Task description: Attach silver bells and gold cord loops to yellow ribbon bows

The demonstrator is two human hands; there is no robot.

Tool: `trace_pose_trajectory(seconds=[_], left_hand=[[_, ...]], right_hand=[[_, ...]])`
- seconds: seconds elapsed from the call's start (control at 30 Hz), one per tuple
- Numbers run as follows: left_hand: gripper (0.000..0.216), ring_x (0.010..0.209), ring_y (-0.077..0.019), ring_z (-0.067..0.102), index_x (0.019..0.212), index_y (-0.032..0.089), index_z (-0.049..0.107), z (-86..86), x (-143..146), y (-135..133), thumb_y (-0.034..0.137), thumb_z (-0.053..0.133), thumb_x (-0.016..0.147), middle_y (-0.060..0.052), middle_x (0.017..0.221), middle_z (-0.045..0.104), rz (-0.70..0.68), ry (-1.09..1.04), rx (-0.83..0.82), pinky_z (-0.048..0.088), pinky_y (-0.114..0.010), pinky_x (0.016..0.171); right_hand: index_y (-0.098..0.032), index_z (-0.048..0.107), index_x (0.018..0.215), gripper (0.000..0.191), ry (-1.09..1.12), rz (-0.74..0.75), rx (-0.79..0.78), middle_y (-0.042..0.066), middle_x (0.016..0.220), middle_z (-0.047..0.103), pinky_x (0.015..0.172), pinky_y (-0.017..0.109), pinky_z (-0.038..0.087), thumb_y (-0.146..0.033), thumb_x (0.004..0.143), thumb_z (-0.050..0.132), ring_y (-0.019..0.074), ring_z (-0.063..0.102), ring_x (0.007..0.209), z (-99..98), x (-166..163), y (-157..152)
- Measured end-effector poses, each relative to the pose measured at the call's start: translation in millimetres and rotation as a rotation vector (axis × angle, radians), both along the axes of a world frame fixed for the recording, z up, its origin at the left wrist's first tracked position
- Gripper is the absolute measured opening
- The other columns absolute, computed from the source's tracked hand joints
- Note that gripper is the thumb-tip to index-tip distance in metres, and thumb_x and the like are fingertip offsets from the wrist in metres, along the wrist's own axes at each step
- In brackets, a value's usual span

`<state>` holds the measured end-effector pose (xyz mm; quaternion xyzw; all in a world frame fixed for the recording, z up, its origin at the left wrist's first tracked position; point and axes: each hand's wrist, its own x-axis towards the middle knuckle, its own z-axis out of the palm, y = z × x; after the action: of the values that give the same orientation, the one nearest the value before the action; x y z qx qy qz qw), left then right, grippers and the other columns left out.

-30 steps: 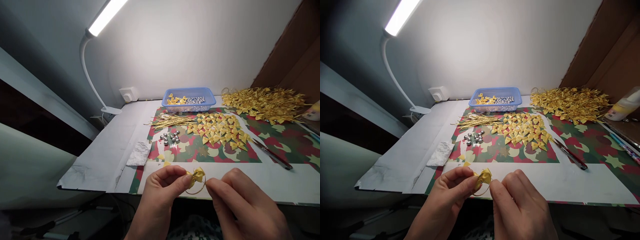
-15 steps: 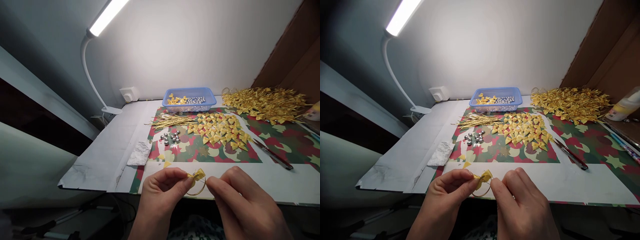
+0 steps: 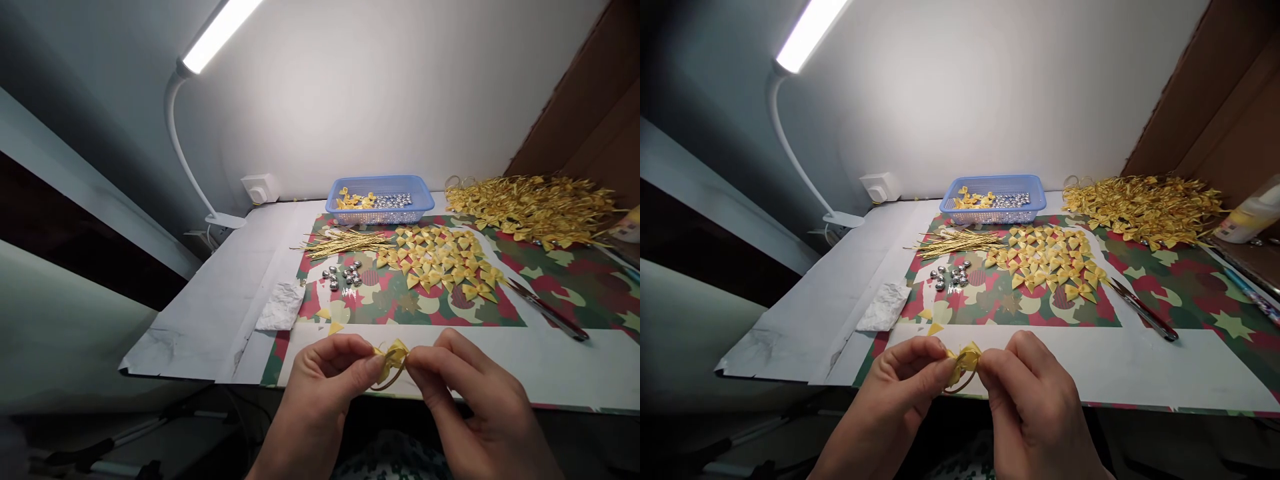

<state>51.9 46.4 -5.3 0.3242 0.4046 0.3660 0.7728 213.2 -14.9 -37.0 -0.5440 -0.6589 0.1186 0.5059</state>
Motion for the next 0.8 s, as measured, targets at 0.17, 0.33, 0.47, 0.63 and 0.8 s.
trace_pose_trajectory(seconds=[0.17, 0.33, 0.47, 0.63, 0.8], left_hand=[[0.009, 0.074, -0.0124, 0.067, 0.073, 0.017, 0.077, -2.7, -1, 2, 0.013, 0.085, 0.072, -0.002, 0.074, 0.077, -0.018, -0.012, -0.044, 0.052, -0.020, 0.073], [0.010, 0.074, -0.0124, 0.067, 0.073, 0.016, 0.076, -1.4, -2, 4, 0.012, 0.086, 0.072, -0.003, 0.076, 0.077, -0.043, -0.035, -0.086, 0.052, -0.020, 0.074], [0.012, 0.071, -0.0119, 0.067, 0.072, 0.016, 0.076, -0.3, -2, 5, 0.012, 0.087, 0.069, -0.003, 0.074, 0.077, -0.042, -0.045, -0.085, 0.052, -0.019, 0.072], [0.011, 0.071, -0.0118, 0.067, 0.071, 0.015, 0.076, -2.5, -3, 4, 0.012, 0.087, 0.069, -0.003, 0.073, 0.077, -0.059, -0.078, -0.095, 0.052, -0.019, 0.072], [0.012, 0.070, -0.0118, 0.068, 0.068, 0.016, 0.076, -2.3, -4, 3, 0.012, 0.087, 0.068, -0.002, 0.072, 0.077, -0.065, -0.089, -0.119, 0.052, -0.018, 0.071]], right_hand=[[-0.019, 0.060, 0.089, 0.014, 0.107, 0.028, -0.014, -0.001, 0.073, 0.045, 0.050, 0.022, 0.040, -0.007, 0.094, 0.053, 0.0106, 0.049, 0.060, -6.0, -5, 1], [-0.018, 0.060, 0.090, 0.014, 0.177, -0.003, 0.010, -0.001, 0.073, 0.043, 0.051, 0.024, 0.038, -0.006, 0.093, 0.054, 0.0112, 0.046, 0.060, -10.3, -11, 2], [-0.018, 0.061, 0.092, 0.017, 0.134, -0.042, 0.069, -0.001, 0.074, 0.041, 0.052, 0.024, 0.037, -0.003, 0.092, 0.053, 0.0114, 0.043, 0.061, -11.7, -14, 2], [-0.014, 0.061, 0.095, 0.020, 0.081, -0.062, 0.139, -0.001, 0.074, 0.039, 0.053, 0.024, 0.034, 0.002, 0.090, 0.052, 0.0106, 0.041, 0.062, -13.0, -17, 1], [-0.014, 0.062, 0.096, 0.021, 0.045, -0.109, 0.182, -0.001, 0.074, 0.038, 0.053, 0.025, 0.033, 0.003, 0.088, 0.053, 0.0111, 0.039, 0.062, -16.1, -19, 2]])
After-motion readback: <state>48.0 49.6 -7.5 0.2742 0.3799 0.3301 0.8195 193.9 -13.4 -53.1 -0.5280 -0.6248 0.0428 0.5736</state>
